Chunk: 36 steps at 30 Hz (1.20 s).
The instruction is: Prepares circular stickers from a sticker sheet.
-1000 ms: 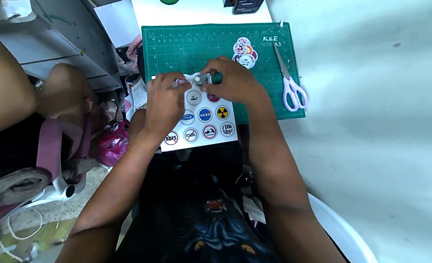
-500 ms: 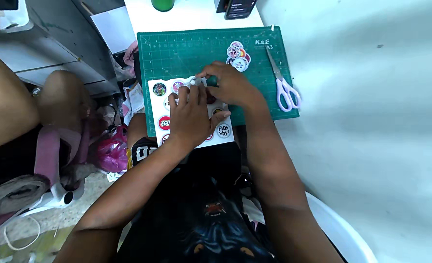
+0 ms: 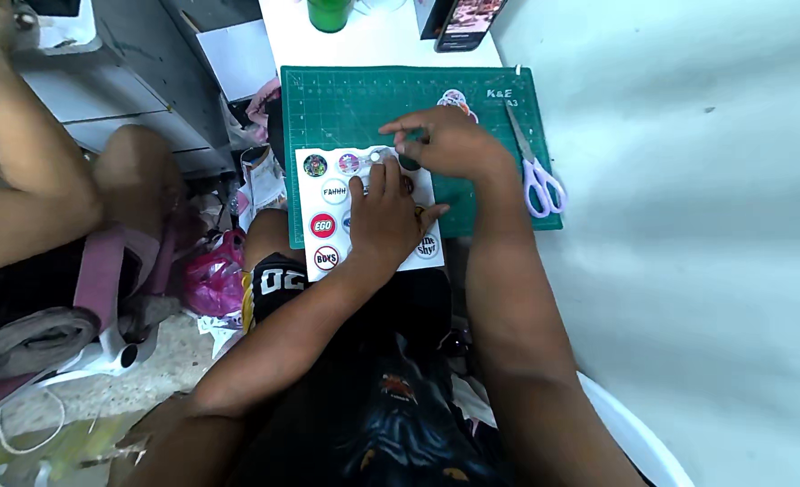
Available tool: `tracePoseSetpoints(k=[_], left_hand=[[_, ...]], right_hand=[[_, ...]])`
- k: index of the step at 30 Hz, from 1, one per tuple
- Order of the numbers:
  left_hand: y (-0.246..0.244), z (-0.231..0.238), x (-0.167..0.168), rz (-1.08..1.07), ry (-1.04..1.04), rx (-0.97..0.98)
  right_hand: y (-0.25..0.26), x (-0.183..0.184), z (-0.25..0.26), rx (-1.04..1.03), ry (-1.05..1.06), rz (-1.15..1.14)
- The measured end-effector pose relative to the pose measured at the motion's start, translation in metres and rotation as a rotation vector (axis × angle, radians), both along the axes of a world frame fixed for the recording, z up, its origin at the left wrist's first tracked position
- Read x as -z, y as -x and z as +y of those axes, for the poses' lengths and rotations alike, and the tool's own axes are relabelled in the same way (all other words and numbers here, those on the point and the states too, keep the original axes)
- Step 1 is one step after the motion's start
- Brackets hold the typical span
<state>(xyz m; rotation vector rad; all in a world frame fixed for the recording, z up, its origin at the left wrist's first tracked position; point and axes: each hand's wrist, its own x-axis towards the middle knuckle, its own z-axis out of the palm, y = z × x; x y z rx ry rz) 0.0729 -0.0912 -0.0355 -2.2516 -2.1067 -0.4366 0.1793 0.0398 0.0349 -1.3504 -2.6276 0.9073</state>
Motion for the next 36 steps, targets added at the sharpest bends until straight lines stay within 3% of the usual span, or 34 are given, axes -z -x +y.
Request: tracePoseSetpoints(k=[10,21,36], left_hand=[[-0.007,0.010,-0.009,-0.005,-0.004,0.011],[-0.018,0.010,-0.015,0.007,0.097,-0.020],[-0.012,0.011,-0.015,-0.066,0.128,-0.032]], right_hand=[[0.073,-0.029,0.002,-0.183,-0.054,-0.280],[0.073,-0.024,0.005,-0.232,-0.005,-0.296],[0.074,-0.024,0.010,-0.125,0.102,-0.299]])
